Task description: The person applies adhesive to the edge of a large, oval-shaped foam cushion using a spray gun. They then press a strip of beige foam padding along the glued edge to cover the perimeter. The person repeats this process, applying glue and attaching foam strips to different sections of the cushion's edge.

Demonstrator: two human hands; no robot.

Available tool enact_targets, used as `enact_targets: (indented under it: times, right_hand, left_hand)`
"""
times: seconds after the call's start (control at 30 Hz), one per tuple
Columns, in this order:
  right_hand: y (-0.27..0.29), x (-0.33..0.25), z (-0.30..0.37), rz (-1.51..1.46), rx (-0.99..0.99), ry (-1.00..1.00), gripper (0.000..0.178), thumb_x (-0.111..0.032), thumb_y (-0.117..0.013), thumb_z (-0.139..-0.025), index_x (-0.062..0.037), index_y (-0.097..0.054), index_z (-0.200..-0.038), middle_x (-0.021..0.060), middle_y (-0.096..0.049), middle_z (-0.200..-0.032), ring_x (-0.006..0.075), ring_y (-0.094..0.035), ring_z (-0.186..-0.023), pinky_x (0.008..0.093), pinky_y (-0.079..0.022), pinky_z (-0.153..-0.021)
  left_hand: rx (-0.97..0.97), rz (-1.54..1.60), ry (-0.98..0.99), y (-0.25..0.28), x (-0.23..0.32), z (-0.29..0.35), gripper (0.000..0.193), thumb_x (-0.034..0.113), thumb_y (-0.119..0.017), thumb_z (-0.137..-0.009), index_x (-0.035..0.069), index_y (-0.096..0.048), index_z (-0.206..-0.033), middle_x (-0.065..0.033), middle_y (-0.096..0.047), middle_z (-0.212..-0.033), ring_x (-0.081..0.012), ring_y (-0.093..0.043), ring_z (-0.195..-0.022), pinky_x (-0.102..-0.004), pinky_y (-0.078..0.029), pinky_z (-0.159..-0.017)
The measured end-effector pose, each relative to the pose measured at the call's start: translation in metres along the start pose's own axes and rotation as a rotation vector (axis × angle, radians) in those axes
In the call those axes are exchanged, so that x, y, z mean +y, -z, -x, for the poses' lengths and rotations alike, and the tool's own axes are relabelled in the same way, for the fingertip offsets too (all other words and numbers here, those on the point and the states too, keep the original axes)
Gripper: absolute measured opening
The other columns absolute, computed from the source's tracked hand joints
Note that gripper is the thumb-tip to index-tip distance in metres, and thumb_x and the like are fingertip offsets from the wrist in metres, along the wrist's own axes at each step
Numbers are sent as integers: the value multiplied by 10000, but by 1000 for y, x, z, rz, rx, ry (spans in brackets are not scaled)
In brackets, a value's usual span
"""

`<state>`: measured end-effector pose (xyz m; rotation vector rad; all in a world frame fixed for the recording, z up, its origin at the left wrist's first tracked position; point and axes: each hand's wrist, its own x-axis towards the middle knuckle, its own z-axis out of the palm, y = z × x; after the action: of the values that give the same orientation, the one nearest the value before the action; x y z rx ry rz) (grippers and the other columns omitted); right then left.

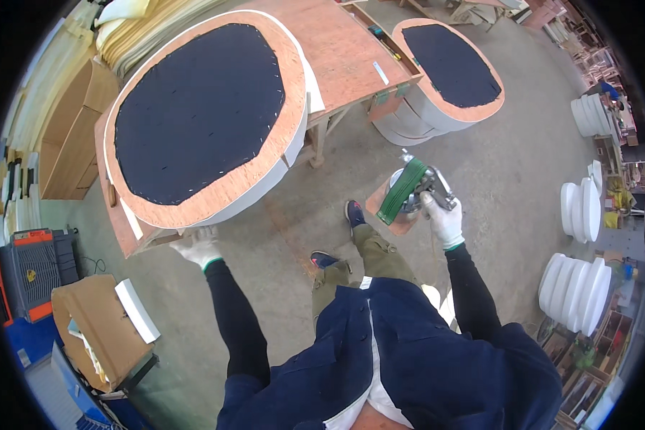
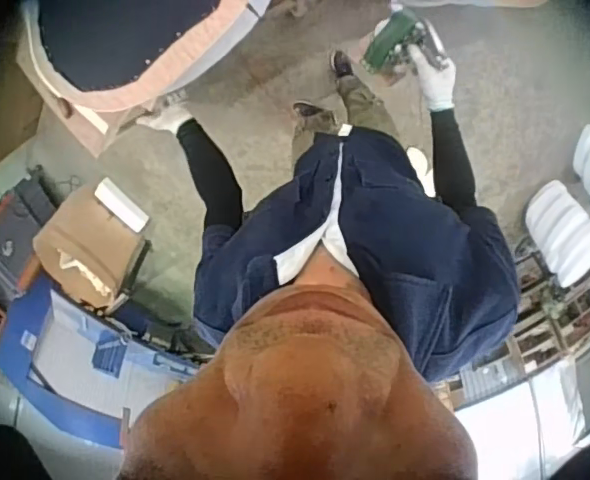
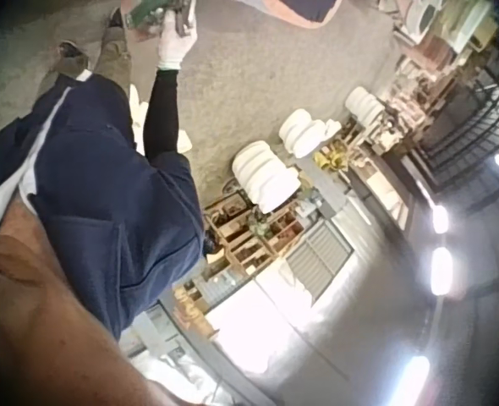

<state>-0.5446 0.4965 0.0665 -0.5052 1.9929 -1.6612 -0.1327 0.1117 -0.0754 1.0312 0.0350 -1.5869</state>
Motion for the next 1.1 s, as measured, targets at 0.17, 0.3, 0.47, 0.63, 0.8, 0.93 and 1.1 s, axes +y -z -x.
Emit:
enact_targets:
  times: [0.17,0.3,0.47,0.63,0.8,0.93,1.1]
  right_hand:
    - [-22,7,25,-11,-37,-19,520,-174,-737,-955,-49,-585,-1436,-37,-665,-867,40,-526,-643,242,-442,-559]
    - [-30,5,35,-50,-35,-55,448,-191,-745,-951,-44,-638,-1360,-28,-679,-871,40,-539,-655,230,-459,-577]
    - [-25,11,42,-73,-38,-61,444,-93,-746,-933,6,-628,-1349,28,-717,-1142,77,-638,-992,249,-523,-863]
    - [-12,21,50,-93,-58,-105,397,-86,-737,-933,9,-647,-1308,28,-717,-1127,75,-637,-993,247,-515,-888]
    - [-16,21,56,-20,-139,-160,366,-95,-736,-928,4,-665,-1272,17,-723,-1069,67,-640,-961,241,-516,-873]
    - [-26,16,61,-88,-196,-125,375,-101,-745,-919,15,-669,-1268,36,-722,-1096,87,-643,-978,257,-517,-891]
    - [-42,10,58,-96,-270,-55,377,-47,-708,-931,26,-657,-1297,41,-720,-1154,94,-646,-999,262,-518,-912]
  left_hand:
    - [27,183,185,8,-93,58,1143,885,-502,-811,117,-204,-1603,-142,-275,-1631,-381,-274,-1506,-653,-235,-1199]
    - [-52,363,485,-27,-154,73,1022,885,-428,-839,135,-366,-1530,-157,-439,-1533,-365,-374,-1461,-653,-228,-1201]
    - [-40,298,309,-65,-158,68,995,880,-442,-832,141,-425,-1498,-134,-475,-1503,-340,-483,-1369,-609,-339,-1146]
    - [-148,94,93,-63,-90,70,907,845,-483,-840,187,-471,-1464,-120,-470,-1488,-314,-466,-1368,-572,-376,-1121]
    - [-93,154,144,-42,-66,57,989,880,-404,-852,116,-449,-1478,-127,-476,-1488,-333,-455,-1376,-583,-371,-1130]
    - [-48,214,206,-21,-85,48,1008,891,-335,-867,105,-441,-1489,-141,-488,-1506,-355,-470,-1380,-579,-379,-1129]
    - [11,290,311,7,-80,54,1052,862,-371,-890,142,-171,-1631,-175,-336,-1626,-369,-347,-1493,-580,-276,-1203]
